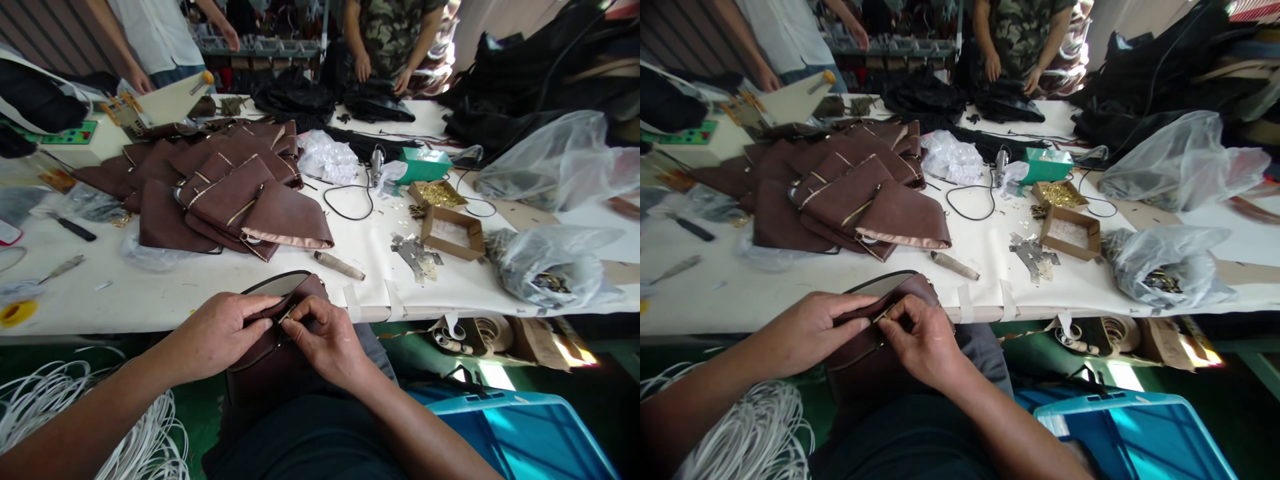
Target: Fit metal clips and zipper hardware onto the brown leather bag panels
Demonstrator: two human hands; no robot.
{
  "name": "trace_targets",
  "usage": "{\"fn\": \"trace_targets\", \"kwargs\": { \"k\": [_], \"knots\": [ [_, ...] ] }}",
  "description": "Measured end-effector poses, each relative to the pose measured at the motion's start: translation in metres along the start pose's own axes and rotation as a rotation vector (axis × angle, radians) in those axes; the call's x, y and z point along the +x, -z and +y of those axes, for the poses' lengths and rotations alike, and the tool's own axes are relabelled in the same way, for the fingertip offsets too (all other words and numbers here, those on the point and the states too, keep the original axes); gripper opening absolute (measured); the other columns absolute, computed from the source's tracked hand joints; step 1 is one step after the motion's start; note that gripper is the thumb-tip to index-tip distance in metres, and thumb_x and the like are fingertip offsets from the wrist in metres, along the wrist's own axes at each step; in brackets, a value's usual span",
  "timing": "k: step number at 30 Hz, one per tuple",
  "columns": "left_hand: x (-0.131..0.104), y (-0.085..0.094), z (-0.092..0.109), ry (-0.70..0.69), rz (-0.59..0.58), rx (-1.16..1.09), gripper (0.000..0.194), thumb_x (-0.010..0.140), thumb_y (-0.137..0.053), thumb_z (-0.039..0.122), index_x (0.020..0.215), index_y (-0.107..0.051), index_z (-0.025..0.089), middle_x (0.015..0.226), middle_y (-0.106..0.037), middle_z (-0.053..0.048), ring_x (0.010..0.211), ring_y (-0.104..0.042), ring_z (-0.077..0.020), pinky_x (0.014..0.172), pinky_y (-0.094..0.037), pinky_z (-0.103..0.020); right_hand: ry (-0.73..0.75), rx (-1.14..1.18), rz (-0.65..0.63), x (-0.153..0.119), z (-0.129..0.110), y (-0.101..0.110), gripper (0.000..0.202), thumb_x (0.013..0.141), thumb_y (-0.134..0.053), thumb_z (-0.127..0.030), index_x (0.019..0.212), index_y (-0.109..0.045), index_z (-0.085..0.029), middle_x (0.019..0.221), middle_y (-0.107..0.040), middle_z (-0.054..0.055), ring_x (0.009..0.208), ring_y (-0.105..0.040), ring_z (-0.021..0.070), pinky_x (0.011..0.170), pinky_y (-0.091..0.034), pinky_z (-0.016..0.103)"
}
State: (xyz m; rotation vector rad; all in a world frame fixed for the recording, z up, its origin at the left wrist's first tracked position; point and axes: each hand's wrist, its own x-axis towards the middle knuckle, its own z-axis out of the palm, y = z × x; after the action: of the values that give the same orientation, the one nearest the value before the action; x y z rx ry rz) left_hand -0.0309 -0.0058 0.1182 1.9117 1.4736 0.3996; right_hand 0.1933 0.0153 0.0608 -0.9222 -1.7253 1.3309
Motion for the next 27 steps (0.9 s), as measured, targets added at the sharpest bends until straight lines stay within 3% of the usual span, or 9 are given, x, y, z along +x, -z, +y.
{"fn": "trace_targets", "kwargs": {
  "k": [3, 6, 10, 17, 22, 27],
  "knots": [
    [0.000, 0.004, 0.004, 0.023, -0.076, -0.030, 0.041, 0.096, -0.061, 0.028, 0.134, -0.077, 0.030, 0.129, -0.081, 0.001, 0.122, -0.074, -0.0258, 0.112, -0.052, -0.032, -0.005, 0.022, -0.078, 0.002, -0.002, 0.006, 0.013, 0.097, -0.073, -0.025, 0.086, -0.068, -0.019, 0.083, -0.069, 0.000, 0.075, -0.062, 0.0141, 0.069, -0.046, 0.026],
    [0.003, 0.008, 0.005, 0.052, -0.155, -0.206, 0.043, 0.094, -0.065, 0.028, 0.135, -0.076, 0.029, 0.130, -0.080, 0.001, 0.122, -0.073, -0.0270, 0.109, -0.054, -0.032, -0.031, 0.044, -0.137, 0.006, 0.000, 0.011, 0.014, 0.096, -0.075, -0.028, 0.087, -0.069, -0.020, 0.086, -0.070, 0.001, 0.078, -0.062, 0.0152, 0.070, -0.046, 0.026],
    [0.003, 0.011, 0.005, 0.118, -0.230, -0.355, 0.046, 0.089, -0.066, 0.028, 0.134, -0.076, 0.025, 0.116, -0.083, 0.001, 0.106, -0.077, -0.0265, 0.092, -0.059, -0.030, -0.068, 0.087, -0.142, 0.008, 0.005, 0.013, 0.018, 0.094, -0.077, -0.032, 0.086, -0.068, -0.019, 0.085, -0.070, 0.001, 0.078, -0.062, 0.0154, 0.070, -0.046, 0.027],
    [0.001, 0.010, 0.007, 0.206, -0.181, -0.244, 0.033, 0.087, -0.067, 0.034, 0.113, -0.080, 0.020, 0.085, -0.079, 0.001, 0.077, -0.071, -0.0204, 0.066, -0.052, -0.024, -0.090, 0.113, -0.115, 0.005, 0.009, 0.006, 0.021, 0.095, -0.076, -0.035, 0.085, -0.067, -0.019, 0.082, -0.068, 0.000, 0.074, -0.058, 0.0140, 0.066, -0.043, 0.026],
    [-0.001, 0.009, 0.013, 0.183, -0.144, -0.174, 0.028, 0.085, -0.066, 0.035, 0.103, -0.081, 0.019, 0.078, -0.075, 0.002, 0.072, -0.067, -0.0184, 0.061, -0.047, -0.022, -0.080, 0.043, -0.090, 0.004, 0.002, 0.004, 0.019, 0.094, -0.075, -0.031, 0.083, -0.066, -0.019, 0.080, -0.069, 0.000, 0.072, -0.058, 0.0139, 0.065, -0.043, 0.026],
    [0.001, 0.007, 0.022, 0.156, -0.123, -0.150, 0.027, 0.085, -0.064, 0.032, 0.102, -0.082, 0.021, 0.083, -0.079, 0.000, 0.081, -0.072, -0.0224, 0.070, -0.051, -0.024, -0.103, 0.029, -0.030, 0.002, -0.002, -0.002, 0.016, 0.092, -0.071, -0.024, 0.080, -0.061, -0.020, 0.076, -0.067, -0.001, 0.068, -0.056, 0.0137, 0.062, -0.042, 0.025]
  ]
}}
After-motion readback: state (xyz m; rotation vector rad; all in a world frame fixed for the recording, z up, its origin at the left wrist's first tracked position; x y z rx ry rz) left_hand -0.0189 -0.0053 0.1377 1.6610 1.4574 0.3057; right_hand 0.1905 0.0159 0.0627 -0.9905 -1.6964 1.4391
